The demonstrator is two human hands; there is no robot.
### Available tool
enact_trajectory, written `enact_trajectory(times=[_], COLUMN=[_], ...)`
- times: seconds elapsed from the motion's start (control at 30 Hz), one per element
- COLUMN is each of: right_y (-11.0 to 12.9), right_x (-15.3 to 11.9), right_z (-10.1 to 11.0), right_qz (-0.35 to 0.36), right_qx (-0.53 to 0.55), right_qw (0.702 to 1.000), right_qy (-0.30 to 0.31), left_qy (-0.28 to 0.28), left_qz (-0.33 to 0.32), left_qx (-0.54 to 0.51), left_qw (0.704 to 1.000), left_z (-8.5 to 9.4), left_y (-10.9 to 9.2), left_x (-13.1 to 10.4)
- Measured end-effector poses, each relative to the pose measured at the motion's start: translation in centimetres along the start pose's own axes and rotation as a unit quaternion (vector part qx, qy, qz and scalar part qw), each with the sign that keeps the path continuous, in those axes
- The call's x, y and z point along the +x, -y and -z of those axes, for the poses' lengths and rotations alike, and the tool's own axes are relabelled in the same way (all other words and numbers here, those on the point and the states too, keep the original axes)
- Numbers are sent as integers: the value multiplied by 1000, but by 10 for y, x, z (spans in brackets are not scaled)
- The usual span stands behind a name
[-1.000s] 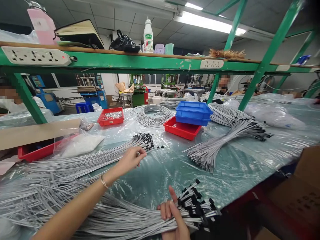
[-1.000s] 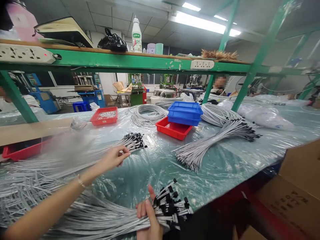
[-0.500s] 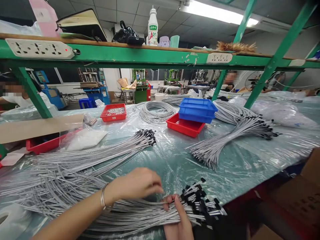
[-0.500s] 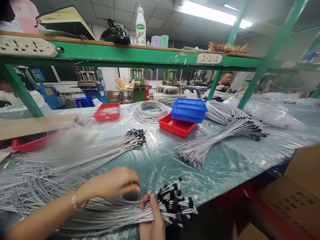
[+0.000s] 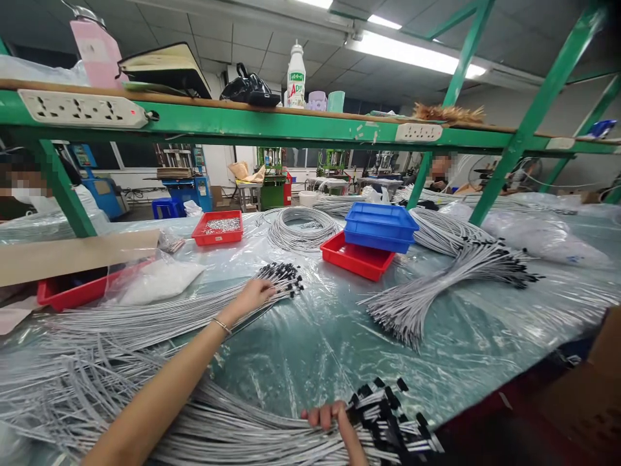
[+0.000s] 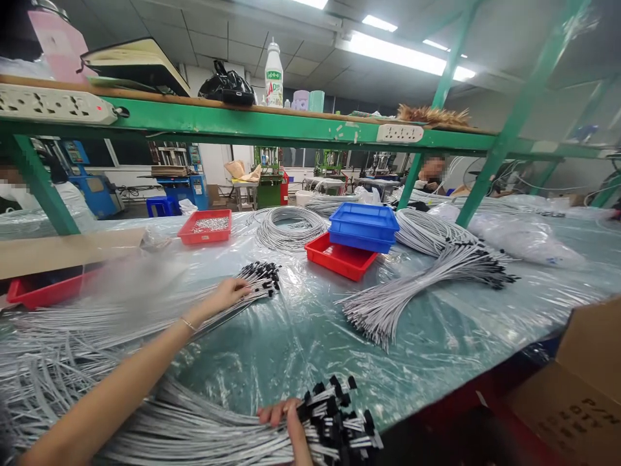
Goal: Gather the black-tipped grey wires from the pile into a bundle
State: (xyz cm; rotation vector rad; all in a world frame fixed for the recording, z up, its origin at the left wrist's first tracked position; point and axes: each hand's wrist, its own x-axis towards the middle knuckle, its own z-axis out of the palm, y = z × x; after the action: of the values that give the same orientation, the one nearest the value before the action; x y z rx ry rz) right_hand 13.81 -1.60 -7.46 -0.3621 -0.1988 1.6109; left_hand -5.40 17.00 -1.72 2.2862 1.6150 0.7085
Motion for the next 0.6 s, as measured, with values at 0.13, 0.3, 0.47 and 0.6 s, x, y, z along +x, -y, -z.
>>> enact_trajectory(times=[0.13,0.3,0.47,0.6], right_y=[2,-1,-6,-6], right_x=[-4,-6,-3,2], right_z=[-2,-2,2,8], right_qz=[-14,-15,9,9], right_qx=[7,28,34,16], right_qw=[1000,999,999,1000], right_qy=[-5,-17,-32,0], left_qy=[-11,-40,-1,47], left_qz=[-13,-8,-3,-23], left_qx=[-31,-55,-143,-189], left_qw=[999,998,990,981], left_z=[16,24,22,25], left_y=[-9,-20,-21,-27], left_x=[-9,-16,-14,-16])
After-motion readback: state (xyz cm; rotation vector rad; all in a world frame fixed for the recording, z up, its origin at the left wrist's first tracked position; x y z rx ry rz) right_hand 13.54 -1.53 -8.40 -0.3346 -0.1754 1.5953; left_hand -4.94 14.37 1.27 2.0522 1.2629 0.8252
